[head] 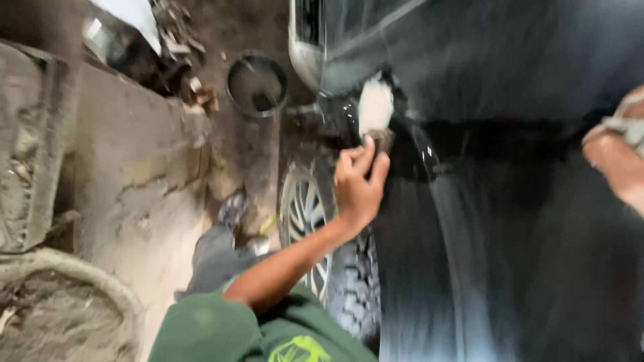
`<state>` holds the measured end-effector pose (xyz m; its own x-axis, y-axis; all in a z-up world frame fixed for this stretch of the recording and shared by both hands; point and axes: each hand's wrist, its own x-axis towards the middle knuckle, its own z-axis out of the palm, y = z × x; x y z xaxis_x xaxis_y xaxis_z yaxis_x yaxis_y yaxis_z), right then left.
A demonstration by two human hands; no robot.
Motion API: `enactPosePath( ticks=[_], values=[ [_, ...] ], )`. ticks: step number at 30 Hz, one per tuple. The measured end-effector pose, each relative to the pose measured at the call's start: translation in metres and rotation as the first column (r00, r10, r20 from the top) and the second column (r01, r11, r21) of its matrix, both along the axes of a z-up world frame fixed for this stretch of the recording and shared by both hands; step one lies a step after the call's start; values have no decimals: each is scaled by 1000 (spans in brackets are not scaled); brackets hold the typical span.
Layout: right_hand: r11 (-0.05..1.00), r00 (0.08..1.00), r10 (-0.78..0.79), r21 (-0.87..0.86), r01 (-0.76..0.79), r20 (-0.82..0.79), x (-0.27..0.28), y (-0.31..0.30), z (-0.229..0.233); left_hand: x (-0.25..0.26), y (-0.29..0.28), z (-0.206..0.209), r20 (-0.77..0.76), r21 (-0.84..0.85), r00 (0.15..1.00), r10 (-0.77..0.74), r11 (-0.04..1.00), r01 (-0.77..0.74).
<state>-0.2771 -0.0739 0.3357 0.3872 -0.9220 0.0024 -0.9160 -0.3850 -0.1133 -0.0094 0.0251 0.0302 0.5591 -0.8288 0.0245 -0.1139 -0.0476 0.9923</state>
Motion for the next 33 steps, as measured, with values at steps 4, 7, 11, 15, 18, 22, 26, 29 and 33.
enactPosePath(
  ticks=[4, 7, 11, 15, 18, 22, 26, 29, 33],
  values=[
    [1000, 998, -12, 17, 11, 57, -3, -9, -5, 18, -42, -10, 29, 56, 997, -66, 996, 64],
    [999, 998, -10, 38, 8, 69, 6, 4, 1, 25, -57, -15, 70, 145, 994, -86, 987, 75],
    [999, 997, 47, -7, -47, 67, 45, 7, 20, 8, 14, 21, 70, -50, 995, -67, 996, 70],
    [997, 995, 82, -19, -81, 63, 59, 9, 25, 21, -34, -4, 63, 12, 992, -106, 994, 105],
    [996, 998, 65, 53, -65, 13, 61, 11, 31, 33, -76, -20, 87, 203, 979, -185, 965, 164],
    [976, 976, 217, -15, -217, 13, 90, 3, 48, 11, -20, 16, 89, -30, 986, -142, 989, 146],
    [967, 966, 253, -21, -254, -47, 101, 5, 50, 3, -43, -11, 55, -1, 992, -116, 993, 116],
    [966, 968, 251, -65, -250, 6, 108, 10, 51, 22, -112, -22, 92, 136, 985, -145, 982, 132],
    [977, 977, 211, -22, -212, -25, 126, 12, 59, 1, -47, -12, 384, -121, 923, 5, 992, 45]
  ],
)
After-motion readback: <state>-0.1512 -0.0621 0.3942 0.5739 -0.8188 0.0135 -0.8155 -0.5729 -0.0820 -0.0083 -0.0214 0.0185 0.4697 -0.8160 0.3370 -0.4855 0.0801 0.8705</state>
